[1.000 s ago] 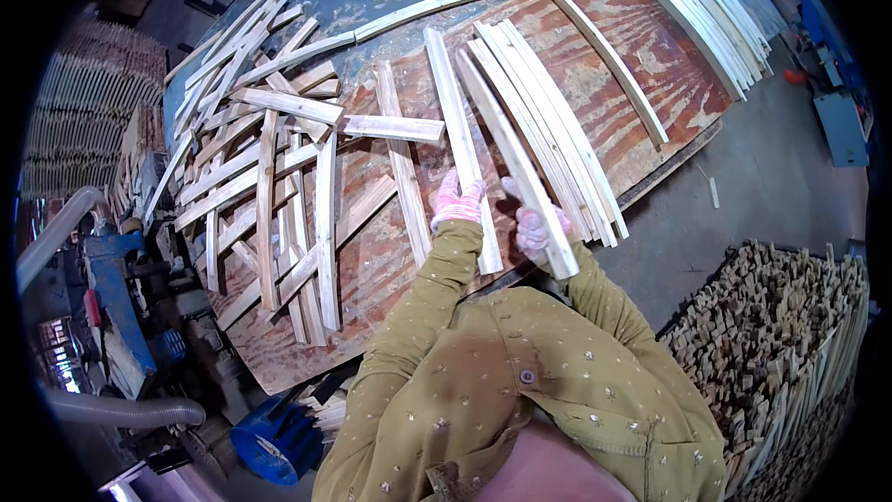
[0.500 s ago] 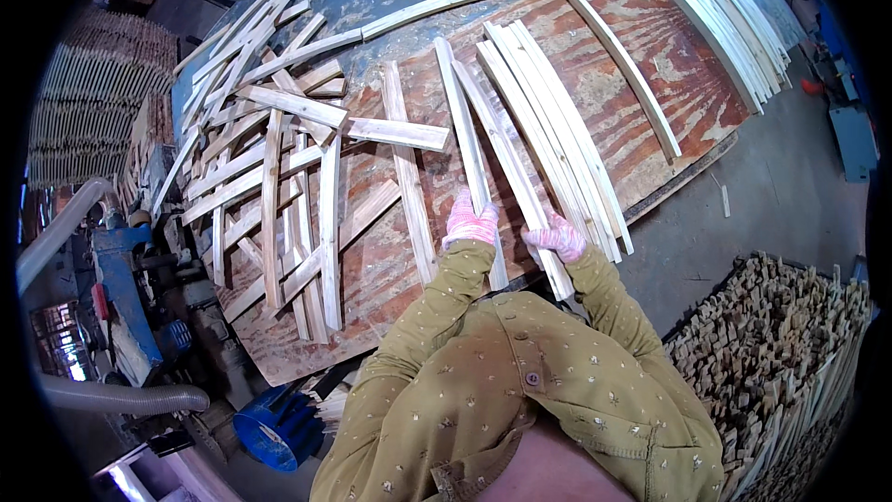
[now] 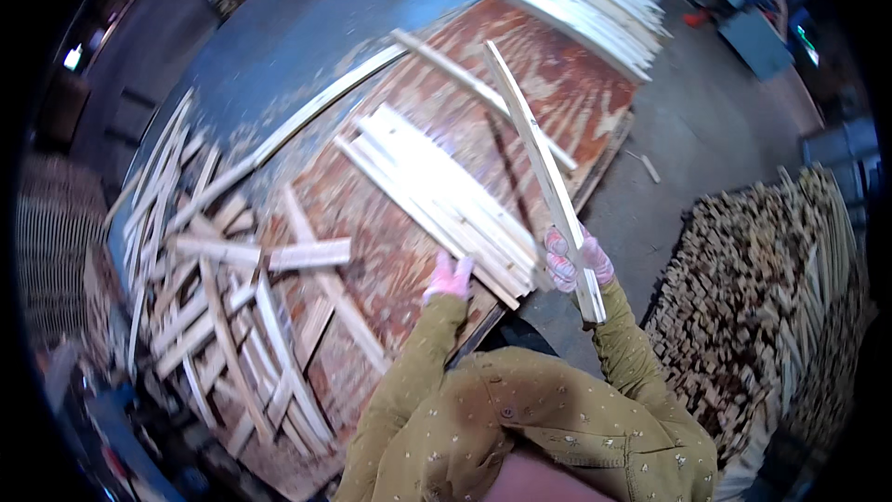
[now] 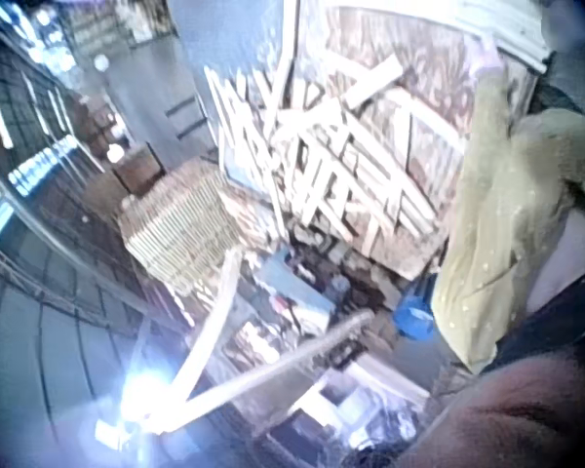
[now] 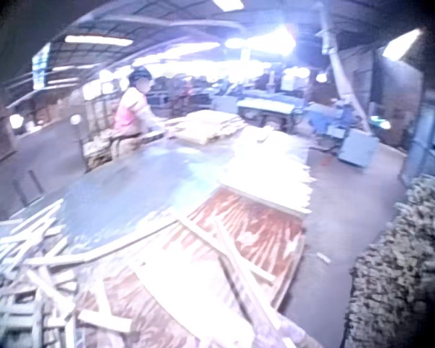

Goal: The person sorts thin wooden strips on a large workbench in a workshop. They pick up individual pieces or small bundles, inspect them, and place them into a neat stack on the right side of the table. The process involves repetitive picking, aligning, and stacking of the wood pieces.

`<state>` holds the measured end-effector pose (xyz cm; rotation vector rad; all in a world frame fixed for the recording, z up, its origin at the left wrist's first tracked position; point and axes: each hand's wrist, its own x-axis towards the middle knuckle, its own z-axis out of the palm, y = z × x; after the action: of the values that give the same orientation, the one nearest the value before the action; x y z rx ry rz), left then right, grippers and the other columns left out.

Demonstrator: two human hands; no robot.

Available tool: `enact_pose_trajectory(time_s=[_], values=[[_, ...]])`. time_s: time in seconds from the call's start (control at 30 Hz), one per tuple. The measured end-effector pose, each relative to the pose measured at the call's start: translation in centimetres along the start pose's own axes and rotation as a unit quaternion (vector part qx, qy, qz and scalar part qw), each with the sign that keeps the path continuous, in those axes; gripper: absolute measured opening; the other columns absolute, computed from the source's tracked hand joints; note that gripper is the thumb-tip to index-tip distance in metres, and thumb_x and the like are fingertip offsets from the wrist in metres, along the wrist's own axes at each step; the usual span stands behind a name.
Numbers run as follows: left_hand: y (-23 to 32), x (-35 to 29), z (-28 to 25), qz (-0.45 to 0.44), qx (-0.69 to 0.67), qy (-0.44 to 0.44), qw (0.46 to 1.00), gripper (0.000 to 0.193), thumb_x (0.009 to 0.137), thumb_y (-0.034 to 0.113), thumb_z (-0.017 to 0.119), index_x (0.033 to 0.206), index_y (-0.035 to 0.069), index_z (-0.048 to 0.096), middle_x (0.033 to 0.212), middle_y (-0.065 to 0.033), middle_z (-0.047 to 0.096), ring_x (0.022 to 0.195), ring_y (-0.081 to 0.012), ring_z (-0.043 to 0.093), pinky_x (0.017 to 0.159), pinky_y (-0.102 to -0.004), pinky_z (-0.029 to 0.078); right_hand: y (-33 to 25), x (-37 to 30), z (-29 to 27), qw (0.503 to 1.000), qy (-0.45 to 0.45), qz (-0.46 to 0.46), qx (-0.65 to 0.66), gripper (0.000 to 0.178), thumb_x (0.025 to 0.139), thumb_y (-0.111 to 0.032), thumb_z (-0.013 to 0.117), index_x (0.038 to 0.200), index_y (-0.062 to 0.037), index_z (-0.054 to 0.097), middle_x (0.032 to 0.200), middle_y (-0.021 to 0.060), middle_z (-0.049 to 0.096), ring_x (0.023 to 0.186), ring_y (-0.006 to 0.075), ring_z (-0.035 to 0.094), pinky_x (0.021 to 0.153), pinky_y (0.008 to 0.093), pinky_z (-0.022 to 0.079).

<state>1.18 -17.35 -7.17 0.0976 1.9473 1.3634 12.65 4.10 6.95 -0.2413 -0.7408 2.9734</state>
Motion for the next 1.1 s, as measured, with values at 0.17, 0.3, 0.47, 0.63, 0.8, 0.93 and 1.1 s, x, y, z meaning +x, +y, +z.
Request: enact_pose_trajectory(time_s=[0.17, 0.3, 0.47, 0.63, 0.8, 0.93, 1.1], values=[[1.4, -0.2, 0.5, -0.061, -0.096, 0.018, 0.993, 0.075, 0.089, 0.027, 0.063, 0.149, 0.006, 0.023, 0.121, -0.0142, 0.060, 0.101, -0.0270, 0.060, 0.079, -0.0380, 0.052, -7.4, 0.5, -4.0, 0.955, 0.113, 0.058, -0.269, 0.049, 0.088, -0.023, 0.065, 0.130, -0.0032, 0.049, 0.104, 0.0114, 0.065, 0.083, 0.0206, 0.067, 0.072, 0.0364, 0.057], [6.6, -1.6, 3.9, -0.018, -0.060, 0.147, 0.987, 0.086, 0.083, 0.033, 0.066, 0.148, 0.001, 0.019, 0.134, -0.0218, 0.051, 0.119, -0.0325, 0.053, 0.102, -0.0359, 0.039, -19.9, 8.3, -9.8, 0.716, 0.194, -0.062, -0.668, 0.037, 0.090, -0.030, 0.065, 0.116, -0.0037, 0.062, 0.094, 0.0067, 0.067, 0.075, 0.0167, 0.061, 0.075, 0.0292, 0.052], [10.8, -1.7, 9.2, -0.115, 0.050, 0.344, 0.931, 0.107, 0.075, 0.039, 0.074, 0.152, 0.004, 0.008, 0.152, -0.0239, 0.025, 0.137, -0.0363, 0.032, 0.112, -0.0399, 0.029, -38.8, 20.9, -17.8, 0.367, 0.315, -0.050, -0.874, 0.046, 0.088, -0.044, 0.059, 0.118, -0.0095, 0.062, 0.108, 0.0151, 0.066, 0.100, 0.0307, 0.063, 0.089, 0.0382, 0.049], [13.4, 1.3, 13.9, -0.247, 0.285, 0.397, 0.837, 0.120, 0.065, 0.042, 0.078, 0.152, 0.006, 0.004, 0.151, -0.0241, 0.025, 0.138, -0.0383, 0.031, 0.113, -0.0406, 0.027, -47.8, 30.7, -23.2, 0.288, 0.287, 0.044, -0.912, 0.049, 0.090, -0.042, 0.057, 0.127, -0.0094, 0.056, 0.122, 0.0164, 0.061, 0.112, 0.0336, 0.058, 0.098, 0.0387, 0.044], [16.6, 3.4, 13.9, -0.314, 0.301, 0.385, 0.814, 0.120, 0.058, 0.047, 0.079, 0.150, 0.004, 0.014, 0.151, -0.0280, 0.022, 0.139, -0.0442, 0.025, 0.110, -0.0500, 0.030, -49.3, 35.7, -23.4, 0.208, 0.415, 0.055, -0.884, 0.038, 0.089, -0.042, 0.053, 0.114, -0.0150, 0.064, 0.116, 0.0129, 0.064, 0.107, 0.0327, 0.061, 0.090, 0.0450, 0.049], [15.0, 3.5, 14.0, -0.264, 0.345, 0.380, 0.816, 0.112, 0.066, 0.048, 0.071, 0.148, -0.004, 0.015, 0.148, -0.0367, 0.018, 0.140, -0.0485, 0.017, 0.115, -0.0499, 0.017, -49.9, 35.8, -24.6, 0.118, 0.396, -0.036, -0.910, 0.041, 0.088, -0.033, 0.060, 0.121, -0.0102, 0.060, 0.120, 0.0194, 0.062, 0.106, 0.0368, 0.062, 0.087, 0.0457, 0.050], [14.5, 3.3, 14.9, -0.336, 0.373, 0.365, 0.784, 0.118, 0.064, 0.052, 0.072, 0.149, -0.001, 0.010, 0.151, -0.0359, 0.010, 0.138, -0.0510, 0.018, 0.111, -0.0523, 0.023, -31.6, 30.6, -15.3, 0.465, -0.019, -0.374, -0.802, 0.049, 0.087, -0.024, 0.066, 0.130, -0.0020, 0.053, 0.127, 0.0214, 0.057, 0.117, 0.0349, 0.055, 0.098, 0.0422, 0.046]])
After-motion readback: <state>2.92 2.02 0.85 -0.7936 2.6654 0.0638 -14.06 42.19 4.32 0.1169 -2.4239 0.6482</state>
